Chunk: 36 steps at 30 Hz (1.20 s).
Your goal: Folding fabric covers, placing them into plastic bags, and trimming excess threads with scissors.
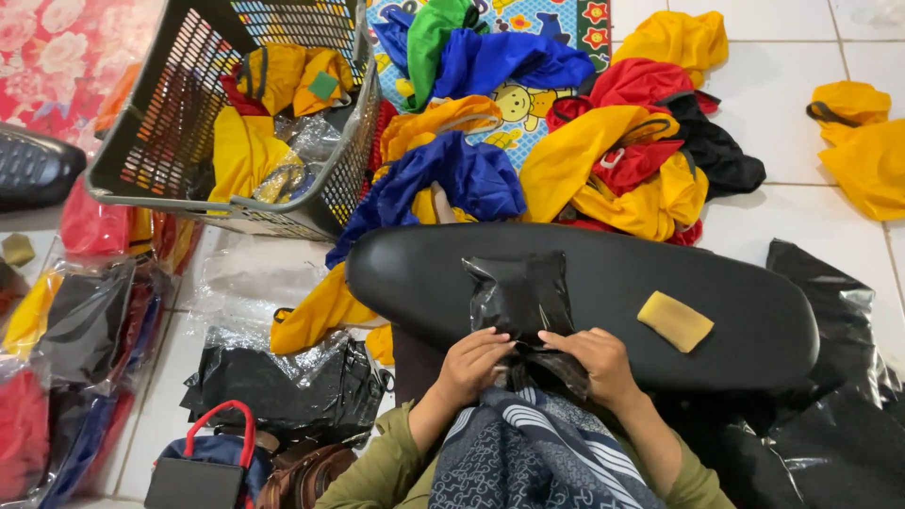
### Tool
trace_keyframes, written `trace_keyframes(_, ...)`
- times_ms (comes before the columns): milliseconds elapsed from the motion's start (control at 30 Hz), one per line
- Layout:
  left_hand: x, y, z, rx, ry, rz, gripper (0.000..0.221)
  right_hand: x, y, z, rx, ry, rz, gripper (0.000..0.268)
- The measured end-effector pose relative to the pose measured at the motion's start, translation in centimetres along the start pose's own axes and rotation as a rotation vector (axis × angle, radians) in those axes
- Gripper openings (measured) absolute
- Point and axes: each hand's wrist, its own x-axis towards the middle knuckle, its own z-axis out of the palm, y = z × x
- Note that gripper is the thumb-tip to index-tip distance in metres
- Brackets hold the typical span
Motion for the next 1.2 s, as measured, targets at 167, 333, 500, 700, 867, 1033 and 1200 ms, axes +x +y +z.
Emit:
trace_keyframes(167, -3.9, -0.9, 1.6, 0.017, 0.044, -0.346, 0.013, 0.5, 0.8, 2.7, 0.039, -0.01, 0.181, 0.033)
trace_keyframes(333, 6.1, 3.2, -2.8, -0.219, -0.003, -0.656, 0.033, 1.1, 1.3, 3.6, 0.0, -0.025, 0.263, 0.026)
trace_keyframes(500, 9.8, 4.7, -5.3, -0.316, -0.294, -0.343, 0.019, 2.5, -1.8, 1.3, 0.11, -0.022, -0.086, 0.026)
trace_keyframes(700, 10.9, 7.2, -7.1, -0.261, -0.425, -0.057, 0.05, 2.7, -4.7, -0.8, -0.004, 0.036, -0.251, 0.034)
trace_keyframes(867, 8.6, 5.4, -9.4, -0.079, -0.726, -0.199, 0.037, 1.7, -4.5, -0.6, 0.109, -0.008, -0.192, 0.029)
trace_keyframes(1033, 7.9, 5.6, -10.3, -0.01, -0.751, -0.243, 0.023, 0.5, -4.0, 0.3, 0.133, -0.03, -0.174, 0.019)
trace_keyframes(1200, 8.4, 6.3, -10.4, -0.334, -0.677, -0.274, 0.014, 0.0, -2.4, 0.8, 0.233, 0.007, -0.068, 0.037)
